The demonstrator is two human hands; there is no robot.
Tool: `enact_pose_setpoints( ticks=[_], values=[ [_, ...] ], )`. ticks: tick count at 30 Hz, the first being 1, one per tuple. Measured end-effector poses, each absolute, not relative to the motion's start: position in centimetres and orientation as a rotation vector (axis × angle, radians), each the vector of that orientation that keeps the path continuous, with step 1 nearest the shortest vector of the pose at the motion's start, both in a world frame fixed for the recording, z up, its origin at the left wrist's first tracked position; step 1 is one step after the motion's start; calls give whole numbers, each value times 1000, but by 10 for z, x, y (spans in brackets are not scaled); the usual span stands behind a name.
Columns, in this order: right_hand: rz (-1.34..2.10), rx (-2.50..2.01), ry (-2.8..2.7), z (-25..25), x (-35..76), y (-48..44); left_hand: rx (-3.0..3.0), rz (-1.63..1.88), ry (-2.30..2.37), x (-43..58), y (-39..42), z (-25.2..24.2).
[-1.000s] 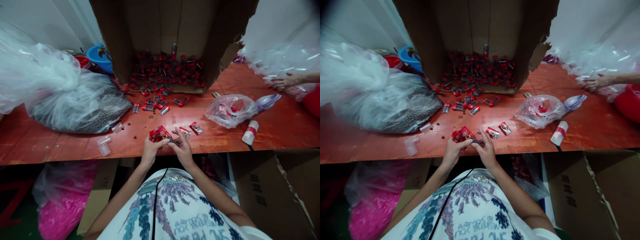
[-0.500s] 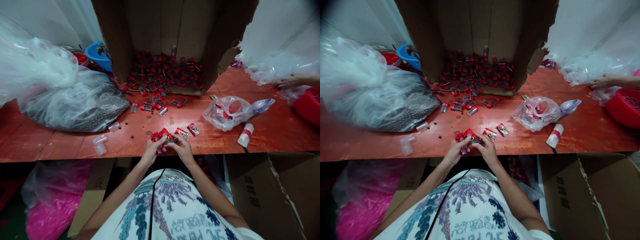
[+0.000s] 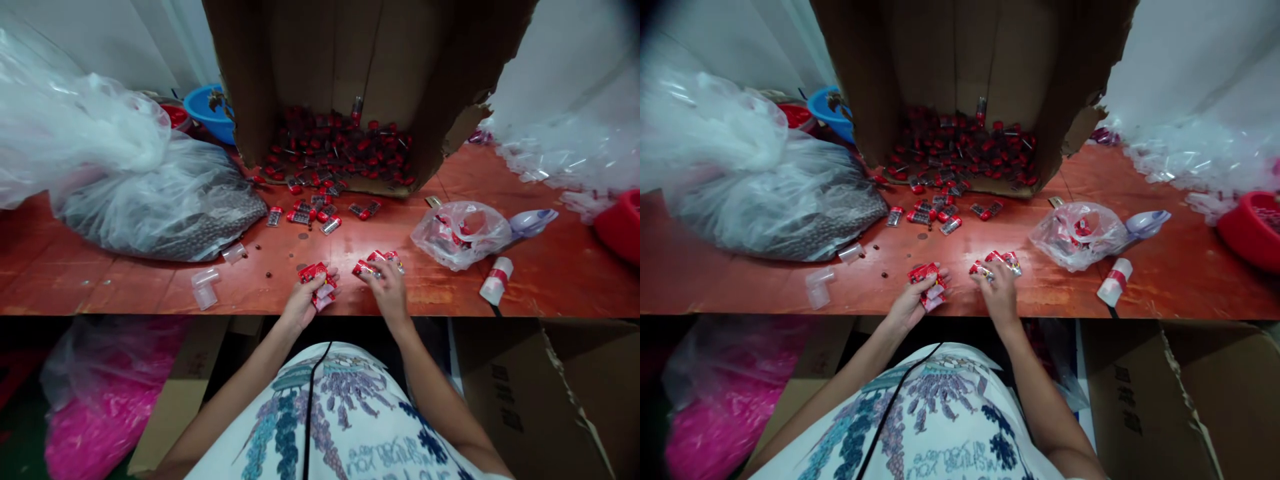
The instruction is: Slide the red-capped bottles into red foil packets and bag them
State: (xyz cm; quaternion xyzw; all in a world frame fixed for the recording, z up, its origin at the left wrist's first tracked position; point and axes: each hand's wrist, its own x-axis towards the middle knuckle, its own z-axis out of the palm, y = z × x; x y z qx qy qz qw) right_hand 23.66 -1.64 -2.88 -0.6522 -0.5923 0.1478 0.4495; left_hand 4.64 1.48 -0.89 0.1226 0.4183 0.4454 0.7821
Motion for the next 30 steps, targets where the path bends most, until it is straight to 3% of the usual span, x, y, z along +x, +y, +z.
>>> enact_pose_setpoints(
  ticks=[3, 5, 12, 21, 30],
  values=[
    [737, -1413, -1535, -22, 193, -11, 256, 1069, 924, 52, 16, -13],
    [793, -1377, -1539, -21, 177, -4, 264, 1131, 939, 50, 18, -14],
    [725, -1326, -1904, -14, 178, 45, 260, 1249, 1034, 23, 30, -13],
    [383, -2202, -1881, -14, 170, 134, 38, 1257, 979, 9, 45, -16],
    [453, -2042, -2025, -23, 159, 94, -71, 1263, 952, 7, 49, -11]
  ],
)
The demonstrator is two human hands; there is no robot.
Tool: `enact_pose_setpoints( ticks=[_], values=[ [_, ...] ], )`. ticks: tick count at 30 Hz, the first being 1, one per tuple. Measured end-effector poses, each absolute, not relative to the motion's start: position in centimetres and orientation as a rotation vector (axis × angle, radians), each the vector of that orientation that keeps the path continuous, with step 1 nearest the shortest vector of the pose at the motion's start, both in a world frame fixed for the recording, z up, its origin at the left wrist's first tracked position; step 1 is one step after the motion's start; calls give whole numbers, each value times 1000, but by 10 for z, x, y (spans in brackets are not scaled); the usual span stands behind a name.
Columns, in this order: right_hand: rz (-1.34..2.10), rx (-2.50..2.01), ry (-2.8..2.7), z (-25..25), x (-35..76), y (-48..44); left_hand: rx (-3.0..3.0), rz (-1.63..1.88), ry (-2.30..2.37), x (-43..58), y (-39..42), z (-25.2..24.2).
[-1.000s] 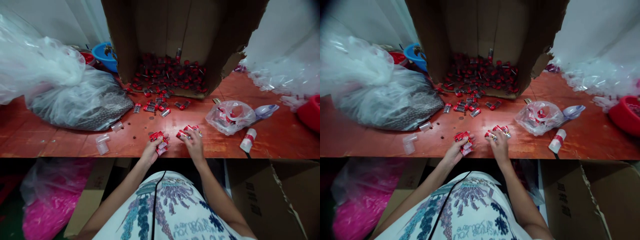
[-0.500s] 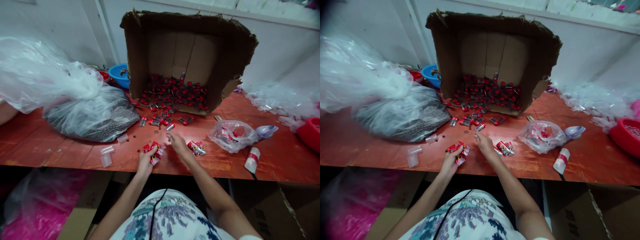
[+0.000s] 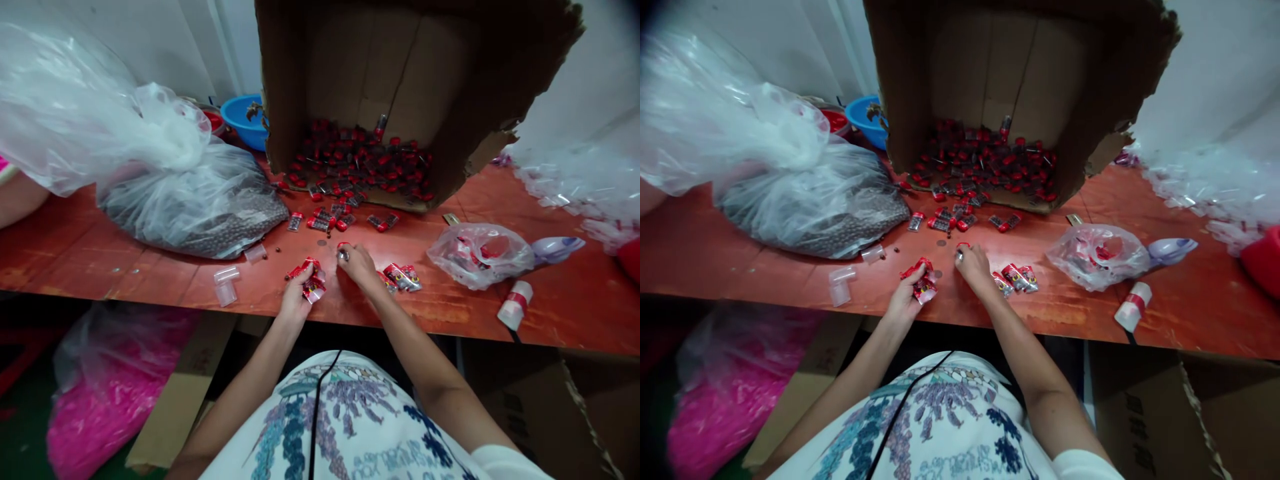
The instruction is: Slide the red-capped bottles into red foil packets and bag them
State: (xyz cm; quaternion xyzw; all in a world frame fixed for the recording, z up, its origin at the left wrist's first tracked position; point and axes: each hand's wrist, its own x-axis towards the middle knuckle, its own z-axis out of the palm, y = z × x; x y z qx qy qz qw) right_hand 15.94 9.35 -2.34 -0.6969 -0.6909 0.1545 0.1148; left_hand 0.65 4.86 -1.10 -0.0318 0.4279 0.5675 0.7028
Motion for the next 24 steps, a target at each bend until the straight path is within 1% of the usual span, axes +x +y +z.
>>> enact_pose_setpoints(
  ticks=[4, 7, 10, 13, 17, 24],
  values=[
    [487, -1901, -1930, -34, 160, 78, -61, 1256, 972, 12, 49, -11],
    [601, -1693, -1709, -40, 160, 62, -54, 1268, 976, 13, 48, -12],
    [710, -1462, -1462, -34, 158, 36, -53, 1271, 975, 11, 48, -13],
    [742, -1317, -1411, -20, 155, 9, -72, 1293, 984, 13, 48, -13],
    [681, -1287, -1485, -9, 153, -9, -21, 1266, 978, 25, 45, -11],
    [553, -1376, -1399, -11, 159, -10, 70, 1305, 970, 34, 38, -7]
  ],
)
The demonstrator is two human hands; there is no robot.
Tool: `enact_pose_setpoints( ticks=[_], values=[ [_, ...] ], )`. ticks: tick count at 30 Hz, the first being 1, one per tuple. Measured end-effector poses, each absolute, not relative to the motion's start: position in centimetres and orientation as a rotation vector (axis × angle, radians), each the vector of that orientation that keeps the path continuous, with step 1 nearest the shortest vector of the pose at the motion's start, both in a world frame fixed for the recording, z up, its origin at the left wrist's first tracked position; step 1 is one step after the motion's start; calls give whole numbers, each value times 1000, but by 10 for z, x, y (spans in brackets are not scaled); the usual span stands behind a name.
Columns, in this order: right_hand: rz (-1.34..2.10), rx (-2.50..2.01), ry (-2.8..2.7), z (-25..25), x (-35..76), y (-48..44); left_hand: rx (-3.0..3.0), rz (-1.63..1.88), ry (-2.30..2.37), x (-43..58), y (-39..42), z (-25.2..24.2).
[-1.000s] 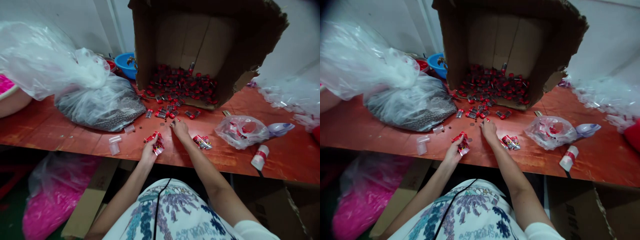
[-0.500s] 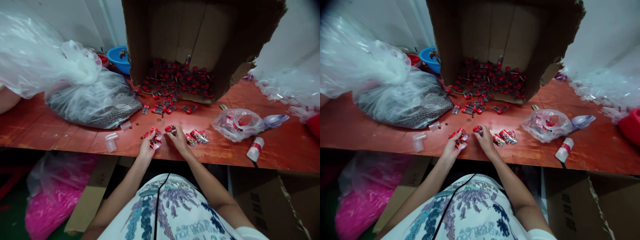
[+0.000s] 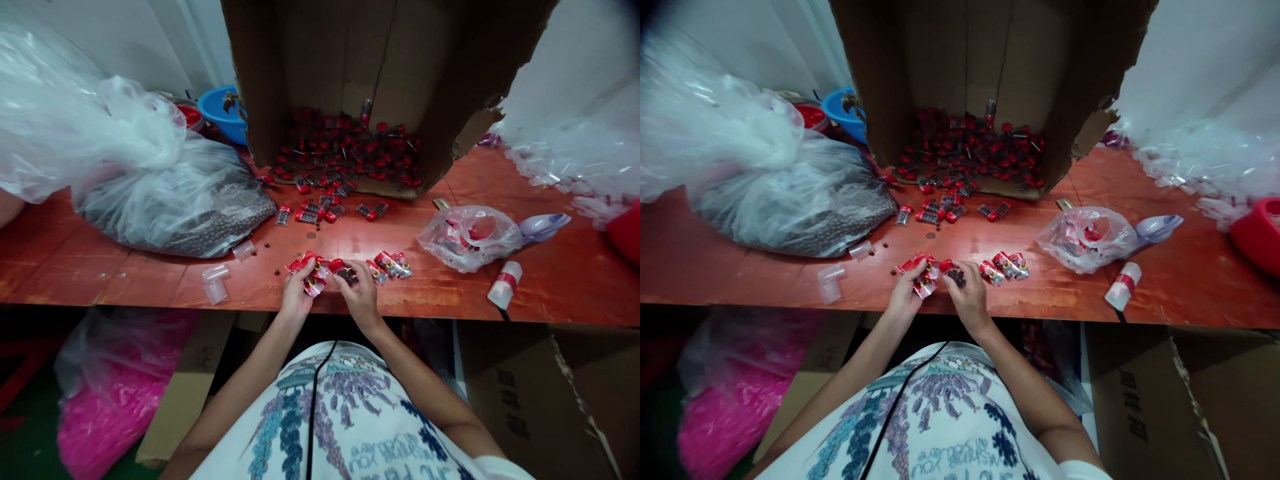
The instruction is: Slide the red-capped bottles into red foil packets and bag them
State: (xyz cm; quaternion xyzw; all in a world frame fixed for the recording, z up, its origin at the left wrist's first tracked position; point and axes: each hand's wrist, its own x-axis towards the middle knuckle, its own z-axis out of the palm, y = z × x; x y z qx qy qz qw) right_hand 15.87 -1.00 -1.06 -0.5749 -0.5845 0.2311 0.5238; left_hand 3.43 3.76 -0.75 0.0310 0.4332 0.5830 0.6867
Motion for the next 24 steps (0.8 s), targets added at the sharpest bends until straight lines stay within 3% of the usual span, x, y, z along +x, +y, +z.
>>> enact_pose_setpoints(
  ticks=[15, 24],
  values=[
    [635, -1344, -1359, -8, 151, -19, 100, 1346, 1024, 37, 33, 0],
    [940, -1248, -1231, -17, 154, -17, 211, 1370, 984, 35, 30, 1]
  ],
)
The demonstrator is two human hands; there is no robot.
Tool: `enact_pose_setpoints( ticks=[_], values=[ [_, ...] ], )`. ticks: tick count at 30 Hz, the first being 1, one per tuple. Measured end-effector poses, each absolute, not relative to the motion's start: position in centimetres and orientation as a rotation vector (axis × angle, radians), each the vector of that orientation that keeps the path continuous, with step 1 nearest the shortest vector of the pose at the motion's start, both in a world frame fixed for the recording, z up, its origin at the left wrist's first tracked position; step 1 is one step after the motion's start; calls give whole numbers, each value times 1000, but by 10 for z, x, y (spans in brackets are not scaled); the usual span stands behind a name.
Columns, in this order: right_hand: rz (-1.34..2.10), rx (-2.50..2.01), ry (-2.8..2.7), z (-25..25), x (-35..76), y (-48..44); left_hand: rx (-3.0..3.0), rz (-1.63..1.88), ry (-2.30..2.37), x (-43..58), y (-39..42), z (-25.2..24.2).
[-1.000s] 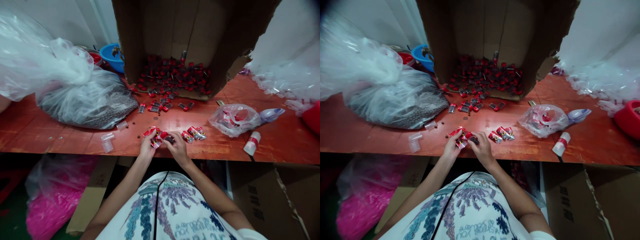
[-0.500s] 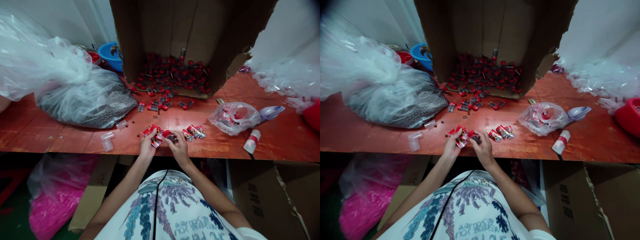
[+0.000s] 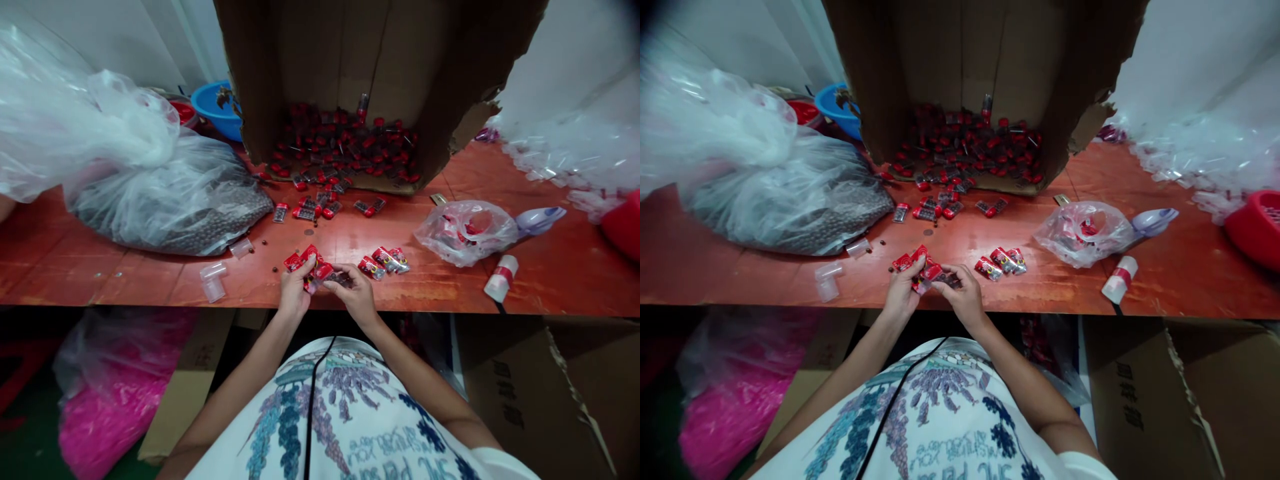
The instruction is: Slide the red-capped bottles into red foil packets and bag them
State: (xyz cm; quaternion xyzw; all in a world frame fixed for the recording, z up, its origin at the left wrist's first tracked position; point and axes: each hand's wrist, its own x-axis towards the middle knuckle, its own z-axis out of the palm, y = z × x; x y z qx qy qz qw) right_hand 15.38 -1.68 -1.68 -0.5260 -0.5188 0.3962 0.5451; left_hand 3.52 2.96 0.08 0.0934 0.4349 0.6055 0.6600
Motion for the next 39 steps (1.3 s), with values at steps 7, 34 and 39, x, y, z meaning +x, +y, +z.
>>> enact_pose_setpoints(
  ticks=[7, 34, 39],
  values=[
    [849, -1234, -1255, -14, 158, -18, 406, 1311, 941, 36, 21, 6],
    [799, -1199, -1322, -9, 166, -20, 440, 1295, 959, 40, 19, 12],
    [759, -1182, -1380, -4, 169, -21, 454, 1299, 957, 39, 19, 11]
  ],
)
